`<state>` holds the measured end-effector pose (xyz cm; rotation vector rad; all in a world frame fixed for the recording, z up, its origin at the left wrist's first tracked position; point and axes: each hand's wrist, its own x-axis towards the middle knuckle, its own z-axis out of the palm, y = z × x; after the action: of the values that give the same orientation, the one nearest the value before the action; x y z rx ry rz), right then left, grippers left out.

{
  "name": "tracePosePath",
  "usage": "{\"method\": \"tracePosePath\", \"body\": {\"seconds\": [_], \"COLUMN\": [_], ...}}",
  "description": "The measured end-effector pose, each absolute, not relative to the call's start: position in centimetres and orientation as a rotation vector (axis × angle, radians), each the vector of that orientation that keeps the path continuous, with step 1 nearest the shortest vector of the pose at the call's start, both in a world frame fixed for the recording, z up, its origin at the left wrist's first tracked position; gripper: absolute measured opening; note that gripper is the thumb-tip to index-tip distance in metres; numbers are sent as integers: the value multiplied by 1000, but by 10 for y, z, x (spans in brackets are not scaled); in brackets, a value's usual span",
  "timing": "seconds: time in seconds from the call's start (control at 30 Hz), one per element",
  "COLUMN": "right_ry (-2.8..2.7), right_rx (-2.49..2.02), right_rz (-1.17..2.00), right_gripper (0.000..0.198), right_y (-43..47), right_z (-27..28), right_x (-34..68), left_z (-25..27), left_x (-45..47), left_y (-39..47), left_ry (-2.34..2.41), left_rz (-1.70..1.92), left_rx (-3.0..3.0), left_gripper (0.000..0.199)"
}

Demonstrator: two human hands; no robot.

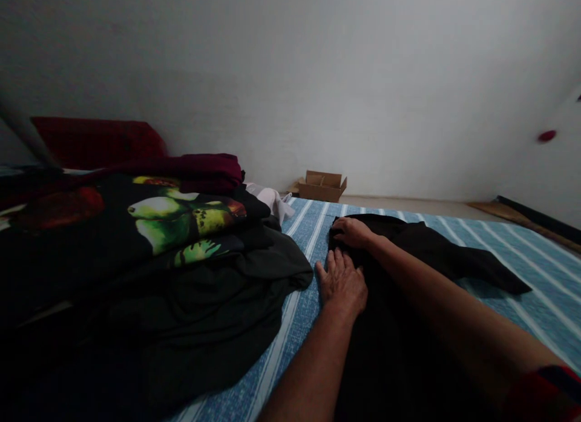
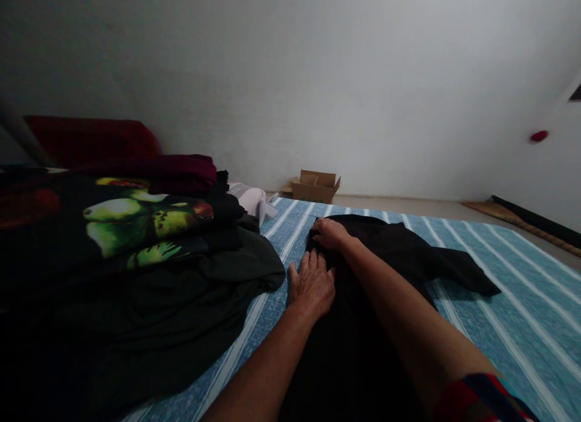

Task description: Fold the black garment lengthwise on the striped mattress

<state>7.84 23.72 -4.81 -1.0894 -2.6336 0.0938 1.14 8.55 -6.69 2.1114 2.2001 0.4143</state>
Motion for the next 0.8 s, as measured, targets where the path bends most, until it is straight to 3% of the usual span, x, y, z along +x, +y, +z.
{"method": "tracePosePath", "body": {"seconds": [0.4,0.6,0.8], "right_ry": [-2183,-2148,-2283], "right_rx": [-1532,-1554,-1460], "right_rz": [-1,-29,164], "right_gripper": [20,21,58], "right_y": [183,157,173], "right_z": [-12,-5,-9], "right_x": [169,238,262], "left_z": [-64,-41,-55], "left_x": [5,1,5], "left_y": [89,135,175], "left_ry": [2226,2105,2082], "left_rz": [430,486,380], "left_rx": [2174,2294,2245], "left_gripper": [45,42,45]}}
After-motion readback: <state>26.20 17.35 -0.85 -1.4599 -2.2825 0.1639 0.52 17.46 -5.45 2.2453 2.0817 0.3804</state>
